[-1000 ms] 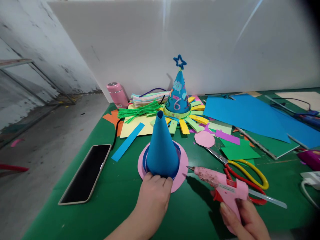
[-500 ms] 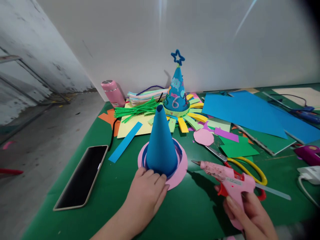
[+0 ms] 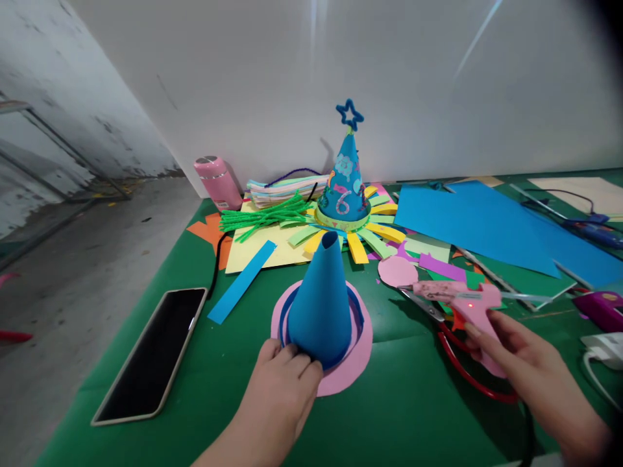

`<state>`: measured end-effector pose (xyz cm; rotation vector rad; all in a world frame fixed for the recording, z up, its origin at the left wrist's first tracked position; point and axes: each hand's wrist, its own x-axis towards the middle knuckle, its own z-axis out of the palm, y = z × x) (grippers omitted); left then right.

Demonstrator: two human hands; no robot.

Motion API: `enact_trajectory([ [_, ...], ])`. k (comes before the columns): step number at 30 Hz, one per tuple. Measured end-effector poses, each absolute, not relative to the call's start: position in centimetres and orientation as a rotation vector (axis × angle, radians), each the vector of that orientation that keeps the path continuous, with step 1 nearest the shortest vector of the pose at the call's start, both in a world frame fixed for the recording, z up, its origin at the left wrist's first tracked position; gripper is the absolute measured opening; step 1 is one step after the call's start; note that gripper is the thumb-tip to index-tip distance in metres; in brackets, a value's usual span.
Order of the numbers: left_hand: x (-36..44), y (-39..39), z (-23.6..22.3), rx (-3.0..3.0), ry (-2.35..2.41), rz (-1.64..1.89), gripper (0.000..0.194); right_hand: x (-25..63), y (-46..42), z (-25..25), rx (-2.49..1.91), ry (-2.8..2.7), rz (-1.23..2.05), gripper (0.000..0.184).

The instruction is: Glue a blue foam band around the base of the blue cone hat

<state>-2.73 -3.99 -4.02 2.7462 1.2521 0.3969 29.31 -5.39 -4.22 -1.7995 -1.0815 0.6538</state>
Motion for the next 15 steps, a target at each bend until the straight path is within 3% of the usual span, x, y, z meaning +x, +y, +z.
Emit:
enact_trajectory([
  [5,-3.4,-4.8,-2.1,2.709,1.234,0.515,0.018,31.1,-3.0,-4.7,-2.163,-1.541,0.357,0.04],
  [11,-5.3,-5.7,-2.7,2.447,1.522,0.873,0.006,28.7,-3.1,-2.5,-2.091,-1.696,0.021,0.042],
  [12,-5.6,-5.7,-3.1,2.396,1.588,0.877,0.021,27.4,-3.2,-2.1,-2.012,-1.676,0.001,0.042],
  [15,-6.0,-5.2,-4.1,2.207,1.698,0.764,0.082,22.2,-2.9,-1.7,-1.596,-1.646,0.375,0.035],
])
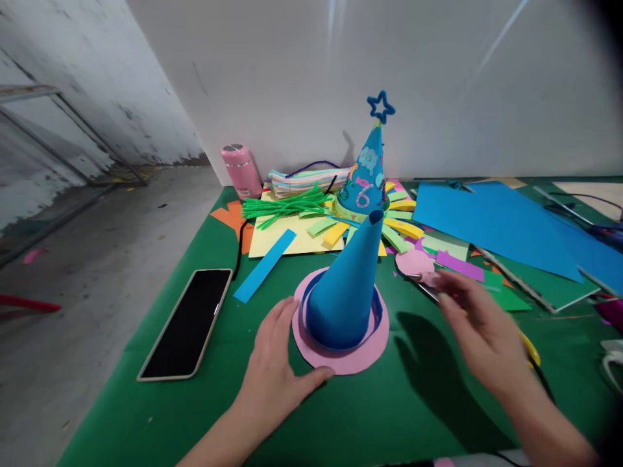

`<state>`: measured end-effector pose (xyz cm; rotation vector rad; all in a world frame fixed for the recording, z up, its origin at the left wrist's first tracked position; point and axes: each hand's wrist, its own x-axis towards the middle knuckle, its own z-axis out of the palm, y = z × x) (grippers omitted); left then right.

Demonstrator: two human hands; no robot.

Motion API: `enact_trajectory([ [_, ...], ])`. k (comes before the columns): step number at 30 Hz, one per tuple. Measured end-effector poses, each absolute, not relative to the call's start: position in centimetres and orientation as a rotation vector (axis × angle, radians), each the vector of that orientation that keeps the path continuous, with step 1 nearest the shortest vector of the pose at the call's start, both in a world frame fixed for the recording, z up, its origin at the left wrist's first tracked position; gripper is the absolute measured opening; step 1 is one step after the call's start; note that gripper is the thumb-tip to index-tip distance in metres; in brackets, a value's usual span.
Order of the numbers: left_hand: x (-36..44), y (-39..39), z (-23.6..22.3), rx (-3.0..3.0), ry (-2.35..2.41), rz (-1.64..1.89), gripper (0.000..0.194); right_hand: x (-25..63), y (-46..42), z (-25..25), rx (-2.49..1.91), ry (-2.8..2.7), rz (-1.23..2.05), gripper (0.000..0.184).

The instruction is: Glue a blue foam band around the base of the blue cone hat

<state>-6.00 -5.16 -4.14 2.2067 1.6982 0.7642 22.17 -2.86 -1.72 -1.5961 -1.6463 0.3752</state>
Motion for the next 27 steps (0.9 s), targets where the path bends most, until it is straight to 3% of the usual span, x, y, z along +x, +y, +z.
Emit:
enact_trajectory([
  [2,-5.8,-4.7,-4.7,2.108,1.69,0.662,0.108,18.8,-1.9,-2.5,-1.448,-1.65,0.622,0.039],
  [5,-5.3,-4.2,-5.3,2.063,1.633,0.563,0.12,15.5,-0.2,-4.2,-1.294,-1.574,0.889,0.043],
  [27,-4.7,-4.0,-5.0,2.083,1.705,0.518,0.112,14.7,-0.3,-6.4,-1.199,-1.296,1.087,0.043],
])
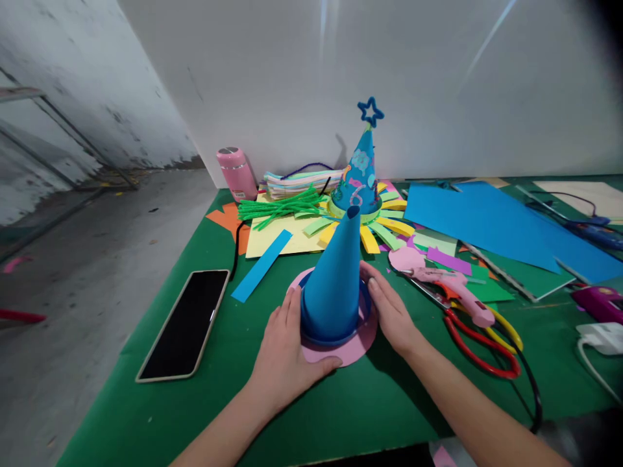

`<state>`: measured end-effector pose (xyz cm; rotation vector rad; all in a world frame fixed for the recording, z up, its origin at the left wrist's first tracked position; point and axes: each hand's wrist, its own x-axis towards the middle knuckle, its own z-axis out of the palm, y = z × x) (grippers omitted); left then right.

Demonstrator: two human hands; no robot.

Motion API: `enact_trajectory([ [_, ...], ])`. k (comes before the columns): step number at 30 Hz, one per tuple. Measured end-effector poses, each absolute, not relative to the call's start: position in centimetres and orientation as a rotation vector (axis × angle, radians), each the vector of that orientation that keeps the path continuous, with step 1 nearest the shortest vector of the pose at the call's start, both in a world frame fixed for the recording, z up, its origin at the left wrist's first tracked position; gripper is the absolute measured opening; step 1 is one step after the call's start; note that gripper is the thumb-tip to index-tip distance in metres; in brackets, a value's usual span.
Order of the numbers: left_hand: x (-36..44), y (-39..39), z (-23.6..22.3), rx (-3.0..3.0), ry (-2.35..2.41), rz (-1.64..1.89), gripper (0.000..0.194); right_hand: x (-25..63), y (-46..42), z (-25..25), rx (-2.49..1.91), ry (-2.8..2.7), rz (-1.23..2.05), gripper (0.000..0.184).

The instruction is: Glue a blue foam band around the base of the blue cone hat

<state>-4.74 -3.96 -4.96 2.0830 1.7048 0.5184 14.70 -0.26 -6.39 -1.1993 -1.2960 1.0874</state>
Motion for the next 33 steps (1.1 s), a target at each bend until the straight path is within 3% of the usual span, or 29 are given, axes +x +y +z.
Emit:
enact_trajectory([
  [11,-4.7,-4.0,-6.1,2.175,1.752,0.556,0.103,16.3,-2.2,-7.0,-1.2,-1.331,1.231,0.042],
  [19,-5.3,-3.2,-5.7,2.288,1.69,0.508,0.101,16.3,-3.8,-6.2,-1.247,-1.683,1.141,0.064],
  [21,-5.4,-3.1,-5.7,2.305,1.673,0.523,0.098,16.2,-4.2,-5.8,-1.273,-1.742,1.06,0.056],
  [26,-5.4,-3.3,-5.9,2.27,1.65,0.569,0.096,15.9,-4.6,-5.4,-1.274,-1.879,0.932,0.013],
  [33,-5.1,-3.6,-6.4,2.185,1.659,0.648,0.102,16.0,-4.5,-5.5,-1.247,-1.947,0.954,0.011],
])
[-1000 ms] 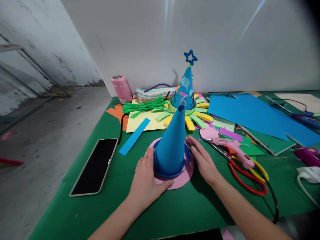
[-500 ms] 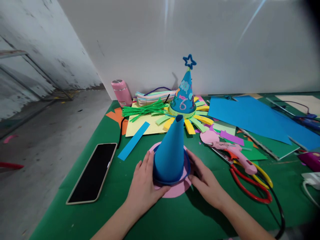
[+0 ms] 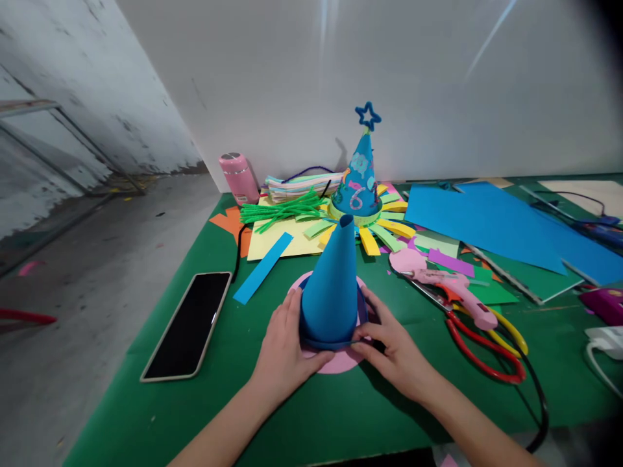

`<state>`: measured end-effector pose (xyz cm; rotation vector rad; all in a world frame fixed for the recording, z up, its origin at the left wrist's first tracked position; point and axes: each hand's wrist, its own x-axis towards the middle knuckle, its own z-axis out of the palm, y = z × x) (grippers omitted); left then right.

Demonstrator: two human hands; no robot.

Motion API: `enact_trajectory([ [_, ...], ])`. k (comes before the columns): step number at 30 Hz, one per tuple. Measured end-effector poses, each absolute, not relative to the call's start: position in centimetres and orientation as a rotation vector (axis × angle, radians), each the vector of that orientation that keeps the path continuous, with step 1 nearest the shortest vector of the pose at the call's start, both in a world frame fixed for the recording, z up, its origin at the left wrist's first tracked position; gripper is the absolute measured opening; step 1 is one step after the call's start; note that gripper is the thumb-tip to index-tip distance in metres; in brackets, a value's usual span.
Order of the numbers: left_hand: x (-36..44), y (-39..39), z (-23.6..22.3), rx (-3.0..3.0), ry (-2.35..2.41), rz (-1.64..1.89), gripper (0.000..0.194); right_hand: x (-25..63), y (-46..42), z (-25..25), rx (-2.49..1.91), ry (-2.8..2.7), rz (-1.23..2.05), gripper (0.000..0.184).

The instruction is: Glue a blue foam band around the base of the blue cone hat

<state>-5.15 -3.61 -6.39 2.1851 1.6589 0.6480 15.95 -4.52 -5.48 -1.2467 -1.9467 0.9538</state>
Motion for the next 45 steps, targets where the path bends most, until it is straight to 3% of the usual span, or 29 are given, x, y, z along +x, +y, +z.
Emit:
enact_trajectory([
  [35,-4.9,-3.9,-6.1,2.108,1.636,0.647,0.114,15.0,-5.2,-5.4,-1.284,-1.963,0.865,0.015],
  [45,-4.8,-4.0,-6.6,2.077,1.649,0.711,0.118,11.9,-6.9,-5.7,-1.339,-1.977,0.498,0.013],
])
